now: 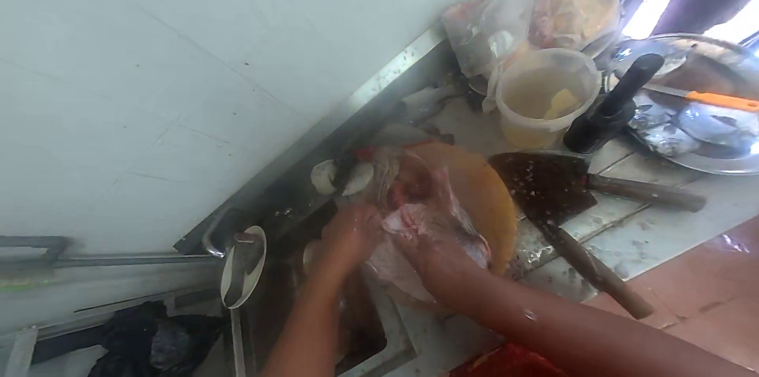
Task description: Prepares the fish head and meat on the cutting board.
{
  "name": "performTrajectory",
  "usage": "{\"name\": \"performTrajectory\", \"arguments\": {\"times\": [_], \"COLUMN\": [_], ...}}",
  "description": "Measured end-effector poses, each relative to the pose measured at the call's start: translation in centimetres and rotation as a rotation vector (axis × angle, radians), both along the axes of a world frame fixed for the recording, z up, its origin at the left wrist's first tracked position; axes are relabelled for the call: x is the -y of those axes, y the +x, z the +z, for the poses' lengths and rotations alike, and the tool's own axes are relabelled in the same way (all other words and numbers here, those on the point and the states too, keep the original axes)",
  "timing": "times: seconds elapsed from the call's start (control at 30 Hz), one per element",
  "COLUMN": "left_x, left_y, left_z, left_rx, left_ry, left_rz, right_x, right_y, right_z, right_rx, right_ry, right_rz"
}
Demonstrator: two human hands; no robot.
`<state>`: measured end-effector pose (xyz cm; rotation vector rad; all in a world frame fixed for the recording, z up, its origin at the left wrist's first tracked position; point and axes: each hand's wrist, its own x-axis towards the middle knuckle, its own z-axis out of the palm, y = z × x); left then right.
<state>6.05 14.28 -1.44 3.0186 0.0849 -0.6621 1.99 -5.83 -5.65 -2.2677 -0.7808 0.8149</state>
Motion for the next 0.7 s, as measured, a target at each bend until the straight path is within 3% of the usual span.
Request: {"name": "performTrajectory", "arguments": {"times": [0.1, 0.23, 0.43, 0.63, 0.7], "left_x": [-0.3, -0.9, -2.2, -2.0, -2.6], "left_y": [-0.5, -0.5, -1.3, -1.0, -1.0], "left_z": [-0.2, -0.6, -1.5, -1.7, -1.8], "left_rx": [0.01, 0.023, 0.054, 0.065, 0.064], "left_ry": [-0.081, -0.111, -0.248, -0.24, -0.331], "left_rz": [0.094, 0.105, 0.186, 0.189, 0.234], "right_x": [0.9, -1.8, 0.5, -3.4, -1.9], "right_y": [-0.3, 1.6, -0.9, 2.2, 1.2], "right_z": [-0.6, -0.6, -1.1, -0.7, -0.4], "right_rx": [0.049, 0.091, 0.086, 0.108, 0.088], "right_ry": [0.012, 0.049, -0.025, -0.052, -0.068], "right_rz": [0.024, -0.018, -0.024, -0.012, -0.044]}}
